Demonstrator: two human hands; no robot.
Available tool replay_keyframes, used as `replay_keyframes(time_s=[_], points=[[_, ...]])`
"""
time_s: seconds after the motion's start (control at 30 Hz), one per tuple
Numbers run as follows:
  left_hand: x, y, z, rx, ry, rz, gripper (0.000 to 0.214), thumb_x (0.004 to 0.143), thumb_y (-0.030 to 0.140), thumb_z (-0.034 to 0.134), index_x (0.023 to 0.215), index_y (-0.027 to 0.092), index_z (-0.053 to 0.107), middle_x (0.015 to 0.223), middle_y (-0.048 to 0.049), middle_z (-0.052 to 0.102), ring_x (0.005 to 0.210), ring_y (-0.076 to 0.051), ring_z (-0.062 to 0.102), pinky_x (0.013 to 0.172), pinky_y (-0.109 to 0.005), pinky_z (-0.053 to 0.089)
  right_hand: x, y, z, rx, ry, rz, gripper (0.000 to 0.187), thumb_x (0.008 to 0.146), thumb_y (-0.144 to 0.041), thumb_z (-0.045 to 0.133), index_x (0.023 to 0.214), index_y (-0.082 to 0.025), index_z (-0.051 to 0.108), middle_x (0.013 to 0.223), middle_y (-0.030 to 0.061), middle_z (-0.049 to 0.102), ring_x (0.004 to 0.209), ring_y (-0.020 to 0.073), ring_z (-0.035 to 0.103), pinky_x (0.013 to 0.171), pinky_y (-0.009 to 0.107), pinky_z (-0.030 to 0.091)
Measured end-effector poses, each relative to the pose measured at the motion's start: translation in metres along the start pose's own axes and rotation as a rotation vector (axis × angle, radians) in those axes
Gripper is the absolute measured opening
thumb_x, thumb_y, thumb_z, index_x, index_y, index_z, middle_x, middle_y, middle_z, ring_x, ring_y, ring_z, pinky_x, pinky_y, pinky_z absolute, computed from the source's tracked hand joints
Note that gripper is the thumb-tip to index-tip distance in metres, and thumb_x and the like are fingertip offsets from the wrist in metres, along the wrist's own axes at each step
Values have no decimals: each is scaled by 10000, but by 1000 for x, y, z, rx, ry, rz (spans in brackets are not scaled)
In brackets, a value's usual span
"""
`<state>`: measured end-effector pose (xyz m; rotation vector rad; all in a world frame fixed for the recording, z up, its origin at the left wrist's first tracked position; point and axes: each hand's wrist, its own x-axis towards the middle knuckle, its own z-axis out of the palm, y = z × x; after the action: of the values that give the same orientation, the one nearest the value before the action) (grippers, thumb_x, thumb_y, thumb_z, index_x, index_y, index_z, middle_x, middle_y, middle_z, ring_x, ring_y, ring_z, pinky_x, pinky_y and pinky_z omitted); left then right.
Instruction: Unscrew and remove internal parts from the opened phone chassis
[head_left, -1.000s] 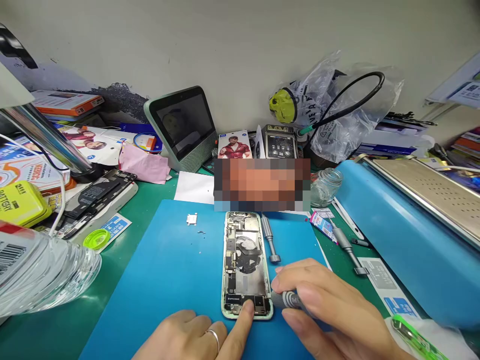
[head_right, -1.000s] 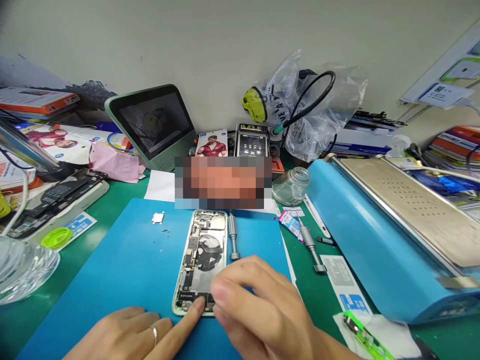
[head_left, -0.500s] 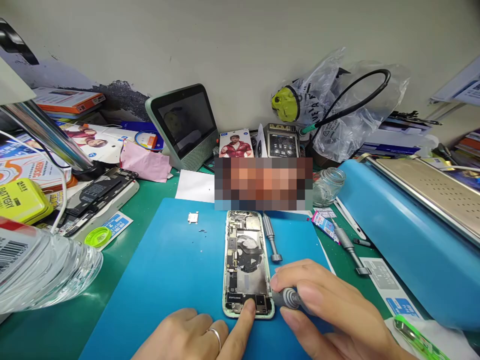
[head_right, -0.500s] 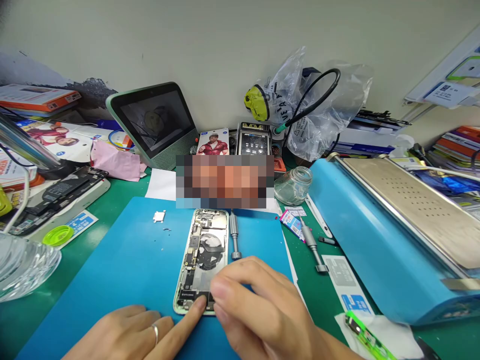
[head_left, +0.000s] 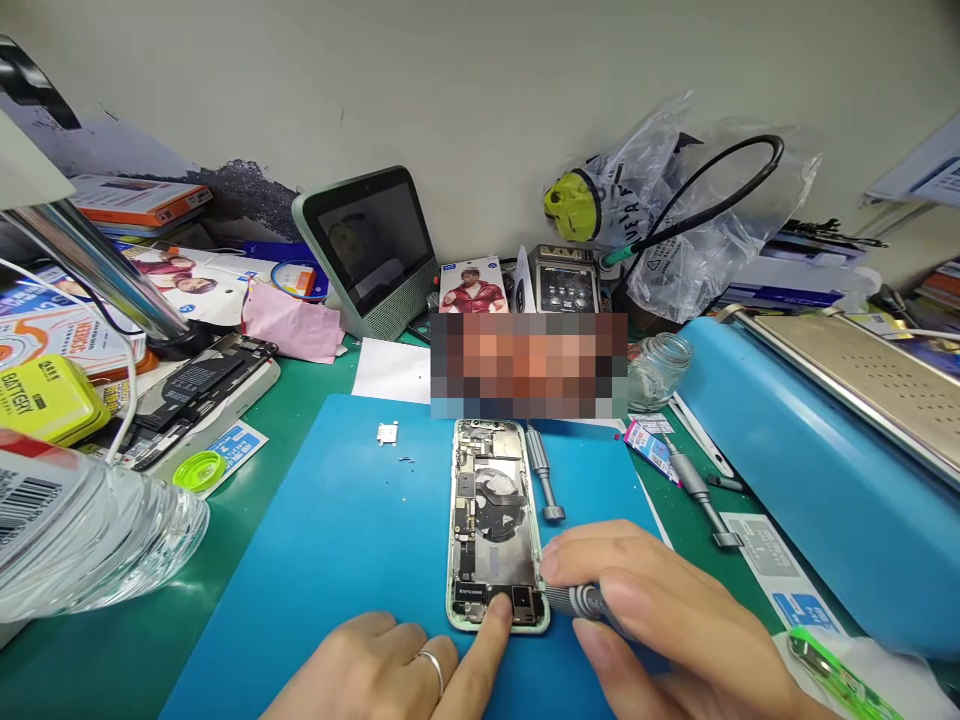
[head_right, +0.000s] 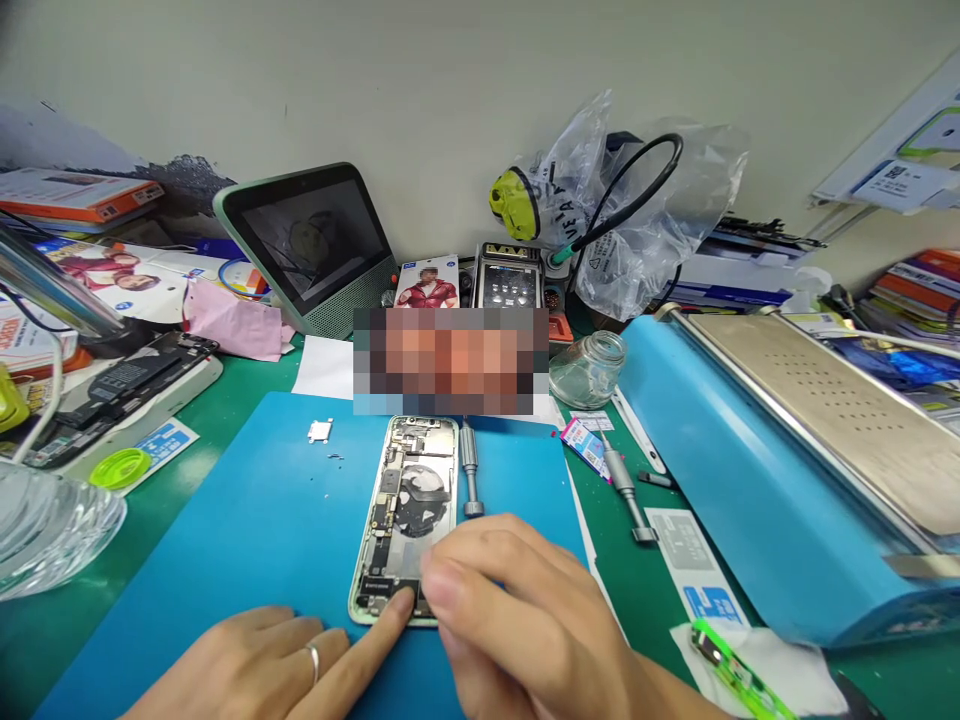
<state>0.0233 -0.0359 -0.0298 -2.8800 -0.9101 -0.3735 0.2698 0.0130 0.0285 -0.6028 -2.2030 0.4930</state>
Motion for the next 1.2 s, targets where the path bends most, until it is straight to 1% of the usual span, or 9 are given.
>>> replay_keyframes(time_s=[0.17,0.33,0.47,0.57,0.7,0.8,0.9,1.07,1.2], points=[[0,0,0,-9,6,-1,408,1071,92,221,1408,17,438,629,52,570,456,-112,565,405,-284,376,-1,0,4,37,18,12,723,815,75,576,1443,-254,438,1042,92,745,966,229,742,824,406,678],[1,0,-1,-25,22,2,420,1096,157,182,1394,8,437,628,53,570,440,-109,558,384,-290,366,-5,6,12,54,31,10,764,816,90,576,1477,-248,393,1097,98,733,985,213,740,842,372,673],[2,0,-2,-31,16,-12,428,1099,179,164,1378,8,439,626,52,574,438,-116,562,377,-294,373,-8,6,13,85,105,87,761,842,73,562,1491,-281,380,1117,88,743,1003,203,748,837,347,669],[3,0,-3,-17,25,-8,444,1086,140,125,1374,16,440,609,53,571,420,-120,555,371,-293,368,-9,5,13,139,152,106,758,838,76,578,1483,-277,394,1105,72,742,1002,187,741,853,342,664],[6,0,-4,6,61,-2,462,1064,91,97,1331,16,466,574,56,559,386,-126,539,353,-297,358,-9,3,14,172,141,94,776,827,83,586,1495,-257,383,1128,72,727,1002,177,733,862,324,660],[9,1,-5,12,91,-8,462,1051,68,98,1301,22,483,558,57,559,374,-129,535,340,-296,349,-9,3,13,172,118,116,776,829,72,592,1491,-279,391,1123,68,732,980,186,739,839,326,664],[9,1,-6,5,96,-11,460,1050,71,97,1297,20,482,561,53,569,373,-132,538,331,-297,344,-9,3,13,168,106,130,771,839,60,587,1495,-294,390,1109,66,733,973,186,739,839,319,661],[8,-1,-5,14,110,0,460,1030,35,104,1286,17,486,547,54,563,356,-133,525,328,-294,339,-11,6,14,146,85,106,780,856,42,591,1514,-306,360,1117,72,730,995,191,736,847,330,660],[9,-1,-4,18,113,-3,458,1033,44,103,1282,18,487,546,54,565,353,-134,524,327,-297,335,-10,8,15,138,65,120,777,869,35,584,1525,-303,341,1135,67,727,998,172,730,873,305,649]])
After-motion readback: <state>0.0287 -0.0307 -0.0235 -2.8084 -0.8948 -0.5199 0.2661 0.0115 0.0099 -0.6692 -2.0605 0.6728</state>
